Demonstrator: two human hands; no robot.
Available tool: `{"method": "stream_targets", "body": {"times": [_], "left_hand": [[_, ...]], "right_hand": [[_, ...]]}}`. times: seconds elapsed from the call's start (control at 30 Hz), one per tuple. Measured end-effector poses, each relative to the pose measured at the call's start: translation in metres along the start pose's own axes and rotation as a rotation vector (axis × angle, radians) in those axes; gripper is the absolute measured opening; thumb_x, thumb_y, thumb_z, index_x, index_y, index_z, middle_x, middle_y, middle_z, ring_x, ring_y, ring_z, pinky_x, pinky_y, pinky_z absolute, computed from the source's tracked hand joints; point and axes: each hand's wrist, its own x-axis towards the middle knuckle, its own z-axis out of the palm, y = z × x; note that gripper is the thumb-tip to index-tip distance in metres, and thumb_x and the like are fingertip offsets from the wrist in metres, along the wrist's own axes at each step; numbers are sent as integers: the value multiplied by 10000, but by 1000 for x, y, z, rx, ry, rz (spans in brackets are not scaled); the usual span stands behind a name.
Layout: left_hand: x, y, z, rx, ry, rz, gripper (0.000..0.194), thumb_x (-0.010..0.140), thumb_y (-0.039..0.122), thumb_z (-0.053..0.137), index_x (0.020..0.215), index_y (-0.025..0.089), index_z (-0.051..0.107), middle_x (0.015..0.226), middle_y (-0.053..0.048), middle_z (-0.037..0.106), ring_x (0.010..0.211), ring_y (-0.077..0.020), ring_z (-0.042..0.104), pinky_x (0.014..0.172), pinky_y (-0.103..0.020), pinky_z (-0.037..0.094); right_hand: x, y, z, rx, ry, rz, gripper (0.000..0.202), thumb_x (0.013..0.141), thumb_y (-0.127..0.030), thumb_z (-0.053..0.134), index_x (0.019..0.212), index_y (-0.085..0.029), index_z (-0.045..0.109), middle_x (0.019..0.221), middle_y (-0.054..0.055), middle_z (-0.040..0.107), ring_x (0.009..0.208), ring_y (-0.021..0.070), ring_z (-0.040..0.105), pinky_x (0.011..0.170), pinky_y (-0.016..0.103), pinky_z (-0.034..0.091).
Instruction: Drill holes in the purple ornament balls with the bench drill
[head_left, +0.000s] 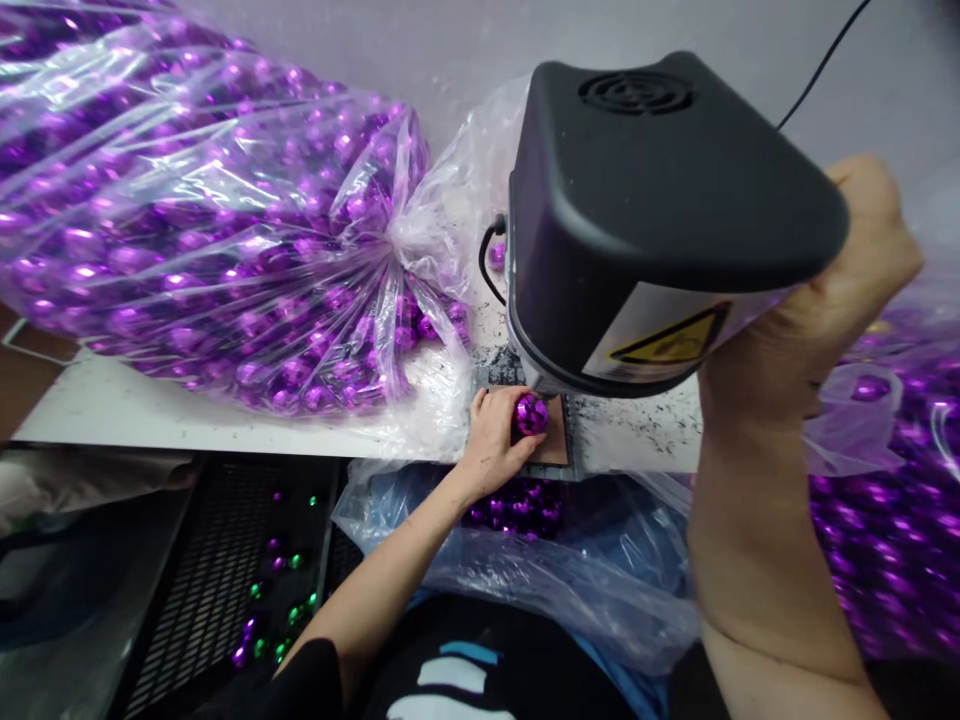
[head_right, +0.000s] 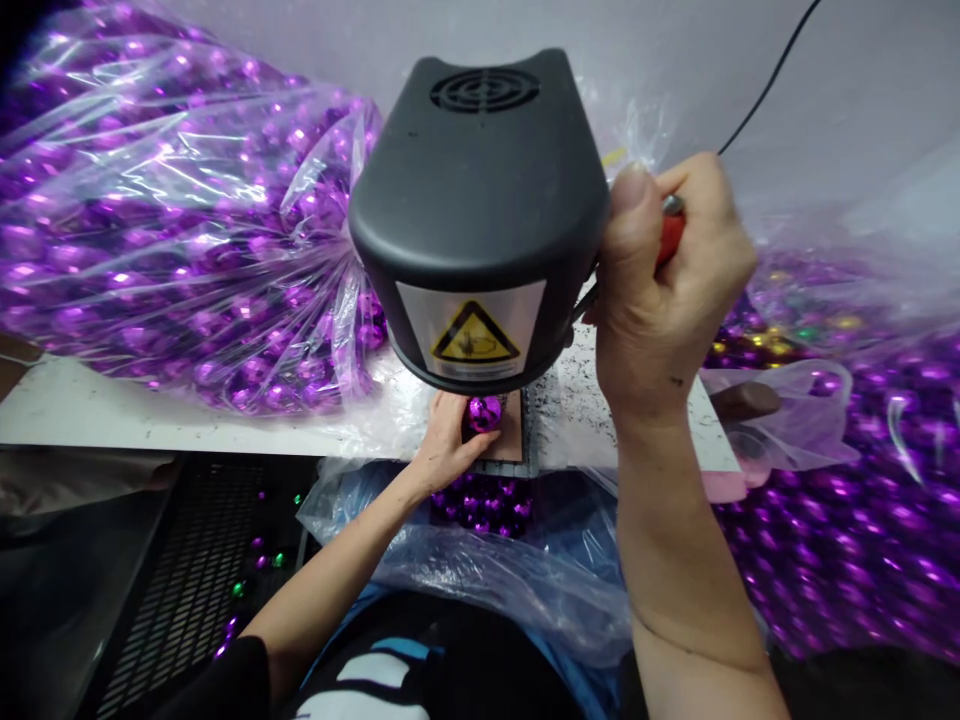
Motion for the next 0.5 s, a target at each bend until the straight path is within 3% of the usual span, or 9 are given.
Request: {"method": "stream_targets", "body": {"times": [0.13,0.3,0.4,0.5], "left_hand": [[1,6,2,50,1,-36,529,884,408,661,1327,217,444,1292,-104,591,1266,-290,489,1163,-532,243],[0,7,8,74,74,-44,407,904,360,643,1247,205,490,1191,-95,633,1182,-276,543,1163,-536,247],[-1,4,11,57,64,-53,365,909,361,626,1218,205,510,1165,-95,636,1142,-274,562,1148,-550,275],[-2,2,11,49,26,-70,326,917,375,604,1193,214,539,1155,-97,633,1136,-280,561,1140,-570,287]], "right_hand": [[1,0,0,-15,-7,1,498,889,-584,472,740,-111,429,655,-12,293,642,1,317,563,153,228],[-2,-4,-1,-28,12,-48,474,934,-536,431,736,-105,433,636,-11,311,620,5,307,577,173,248],[-14,-9,-5,-137,75,-119,468,976,-486,351,760,-93,487,688,7,390,647,-3,342,609,176,274],[-38,-7,-17,-89,168,-161,391,952,-429,425,749,-116,541,686,15,414,634,4,375,603,206,282]]}}
